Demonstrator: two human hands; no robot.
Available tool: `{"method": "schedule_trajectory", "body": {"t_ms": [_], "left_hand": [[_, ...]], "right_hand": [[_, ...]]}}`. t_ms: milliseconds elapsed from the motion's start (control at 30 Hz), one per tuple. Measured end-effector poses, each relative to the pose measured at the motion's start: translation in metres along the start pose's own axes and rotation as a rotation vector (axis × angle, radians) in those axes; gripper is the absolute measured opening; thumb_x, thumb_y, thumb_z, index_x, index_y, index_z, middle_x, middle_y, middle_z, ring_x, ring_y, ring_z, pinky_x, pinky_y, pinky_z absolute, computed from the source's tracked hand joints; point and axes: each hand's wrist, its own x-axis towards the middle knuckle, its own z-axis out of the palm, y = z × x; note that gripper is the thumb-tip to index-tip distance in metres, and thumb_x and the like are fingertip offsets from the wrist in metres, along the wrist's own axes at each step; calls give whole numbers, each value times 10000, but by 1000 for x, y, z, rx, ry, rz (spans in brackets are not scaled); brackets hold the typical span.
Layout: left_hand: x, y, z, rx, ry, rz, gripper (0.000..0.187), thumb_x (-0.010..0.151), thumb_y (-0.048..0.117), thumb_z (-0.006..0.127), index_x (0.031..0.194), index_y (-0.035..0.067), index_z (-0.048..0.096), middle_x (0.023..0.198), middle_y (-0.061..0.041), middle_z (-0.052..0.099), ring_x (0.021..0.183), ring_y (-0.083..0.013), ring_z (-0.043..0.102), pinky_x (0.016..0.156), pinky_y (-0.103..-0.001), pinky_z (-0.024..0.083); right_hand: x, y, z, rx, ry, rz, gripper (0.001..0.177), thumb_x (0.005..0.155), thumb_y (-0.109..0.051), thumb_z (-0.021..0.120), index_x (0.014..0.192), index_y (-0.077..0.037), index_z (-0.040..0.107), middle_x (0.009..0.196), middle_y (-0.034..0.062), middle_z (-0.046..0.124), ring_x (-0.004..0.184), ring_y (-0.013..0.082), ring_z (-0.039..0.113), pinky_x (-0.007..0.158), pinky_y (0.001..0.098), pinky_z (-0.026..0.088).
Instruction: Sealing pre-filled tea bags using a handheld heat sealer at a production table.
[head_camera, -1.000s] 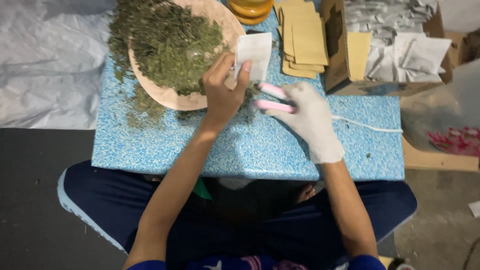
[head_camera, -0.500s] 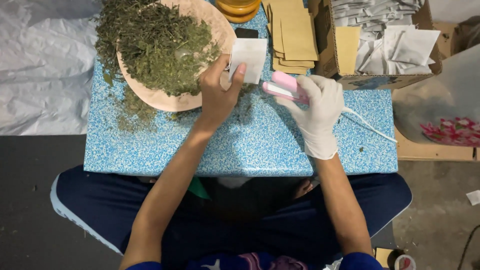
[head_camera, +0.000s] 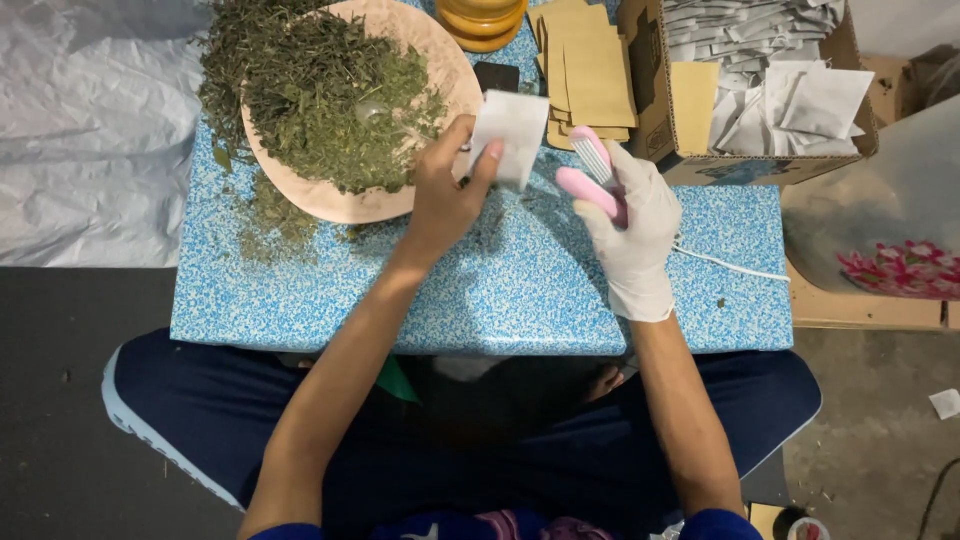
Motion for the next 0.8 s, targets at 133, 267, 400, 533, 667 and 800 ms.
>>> {"method": "schedule_trajectory", "body": {"t_ms": [133, 267, 400, 533, 667, 800], "left_hand": [[-5, -2, 6, 16, -50, -24, 230, 1113, 290, 638, 1116, 67, 694, 812, -124, 709, 828, -207, 722, 793, -395, 577], [-4, 3, 11, -18, -109, -76, 282, 1135, 342, 587, 1117, 87, 705, 821, -126, 730, 825, -236, 747, 806, -414, 591], [-6, 6, 12, -19, -152, -119, 295, 1117, 401, 614, 1112, 118, 699, 807, -118, 729, 857, -236, 763, 806, -421, 593], [-7, 9, 15, -56, -182, -134, 235, 1116, 342, 623, 1104, 123, 708, 809, -99, 739, 883, -202, 749, 828, -409, 588], [-7, 15, 17, -50, -200, -153, 232, 1106, 348, 635, 1090, 127, 705, 800, -91, 743, 860, -210, 756, 838, -405, 590], [-7, 11, 18, -45, -193, -159, 240, 1120, 353, 617, 1089, 129, 698, 800, -107, 732, 855, -225, 757, 840, -412, 582]], "right_hand": [[-16, 27, 3, 12, -24, 5, 617, 1040, -479, 765, 1452, -32, 659, 1010, 150, 687, 804, 302, 666, 754, 423, 542], [-14, 23, 3, 70, 8, 88, 583, 1058, -464, 734, 1435, -22, 674, 1054, 151, 687, 845, 286, 668, 778, 412, 542], [1, -3, 1, 191, 105, 192, 512, 1121, -443, 643, 1371, -1, 707, 1005, 142, 706, 754, 205, 617, 740, 350, 524], [-3, 3, -5, 70, 38, 191, 561, 1129, -518, 594, 1382, -27, 689, 1054, 166, 701, 858, 301, 696, 776, 408, 563], [-6, 6, -2, 45, -3, 248, 549, 1133, -557, 551, 1290, -67, 744, 936, 102, 663, 731, 234, 632, 704, 370, 531], [-5, 6, 1, 99, -62, 320, 453, 1058, -538, 720, 1140, -94, 753, 800, 57, 605, 654, 220, 586, 623, 359, 475]]}}
